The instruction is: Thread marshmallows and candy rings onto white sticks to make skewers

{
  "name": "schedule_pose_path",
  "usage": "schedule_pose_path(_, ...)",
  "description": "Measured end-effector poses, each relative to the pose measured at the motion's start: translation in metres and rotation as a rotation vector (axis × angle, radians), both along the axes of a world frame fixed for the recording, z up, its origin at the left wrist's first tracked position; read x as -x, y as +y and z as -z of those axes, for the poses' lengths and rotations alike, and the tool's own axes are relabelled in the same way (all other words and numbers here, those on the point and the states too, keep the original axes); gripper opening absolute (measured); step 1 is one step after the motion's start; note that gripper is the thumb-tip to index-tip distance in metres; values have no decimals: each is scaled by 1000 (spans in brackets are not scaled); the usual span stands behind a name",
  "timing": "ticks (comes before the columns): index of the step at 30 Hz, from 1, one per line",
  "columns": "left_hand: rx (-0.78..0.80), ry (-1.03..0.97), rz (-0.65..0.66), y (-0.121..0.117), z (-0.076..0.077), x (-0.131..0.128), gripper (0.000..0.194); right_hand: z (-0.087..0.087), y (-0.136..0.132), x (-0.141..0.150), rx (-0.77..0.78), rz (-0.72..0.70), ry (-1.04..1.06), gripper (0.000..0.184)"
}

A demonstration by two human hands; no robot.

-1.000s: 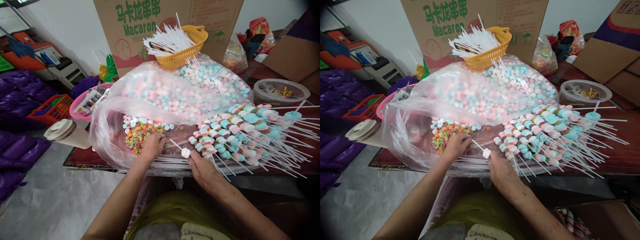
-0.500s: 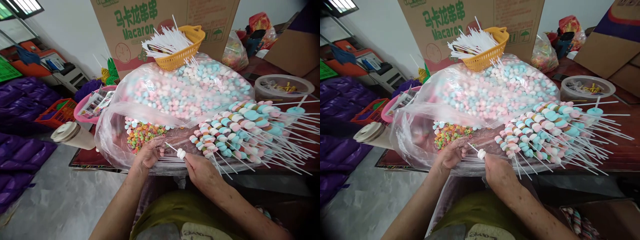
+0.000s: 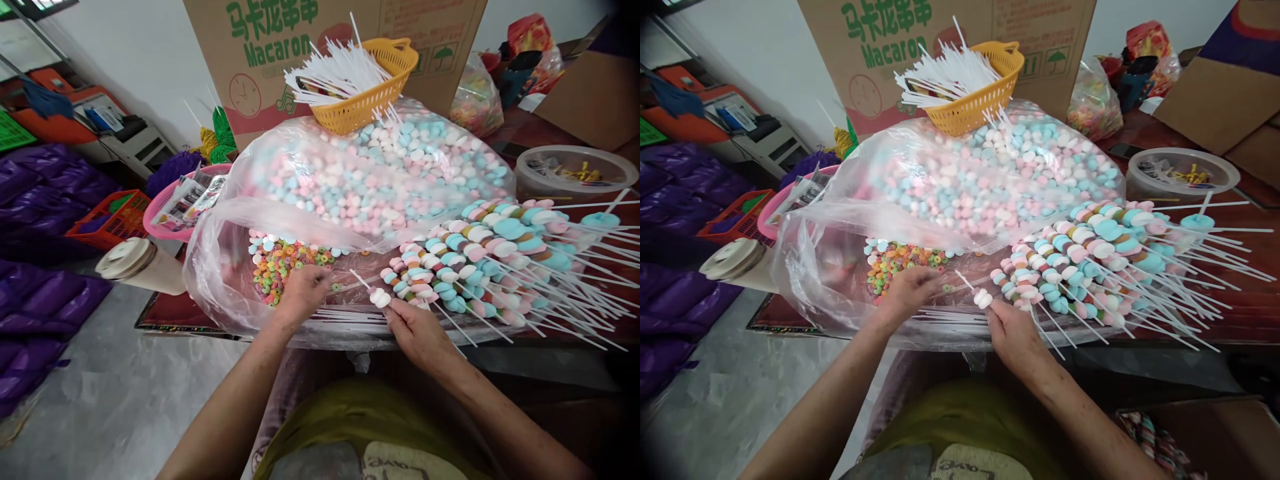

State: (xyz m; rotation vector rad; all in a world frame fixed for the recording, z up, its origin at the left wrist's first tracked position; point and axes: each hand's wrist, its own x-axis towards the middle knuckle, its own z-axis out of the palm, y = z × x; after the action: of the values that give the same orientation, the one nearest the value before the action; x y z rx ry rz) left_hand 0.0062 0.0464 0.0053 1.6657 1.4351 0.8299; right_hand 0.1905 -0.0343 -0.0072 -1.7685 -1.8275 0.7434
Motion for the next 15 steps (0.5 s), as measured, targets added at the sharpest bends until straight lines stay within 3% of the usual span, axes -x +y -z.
schedule_pose_path(2,-78,253,114,3,2,-5,11,0,-2,-2,10,-10,-24,29)
schedule_pose_path(5,-54,414,101,2,7,-7,12,-2,-5,-2,37,-19,-81,28)
schedule_pose_path(12,40,338,75,3,11,4,11,-3,-4,3,98,-100,-212,25)
schedule_pose_path(15,271,-16,-38,1,8,3,8,-7,-5,6,123,-135,-269,24)
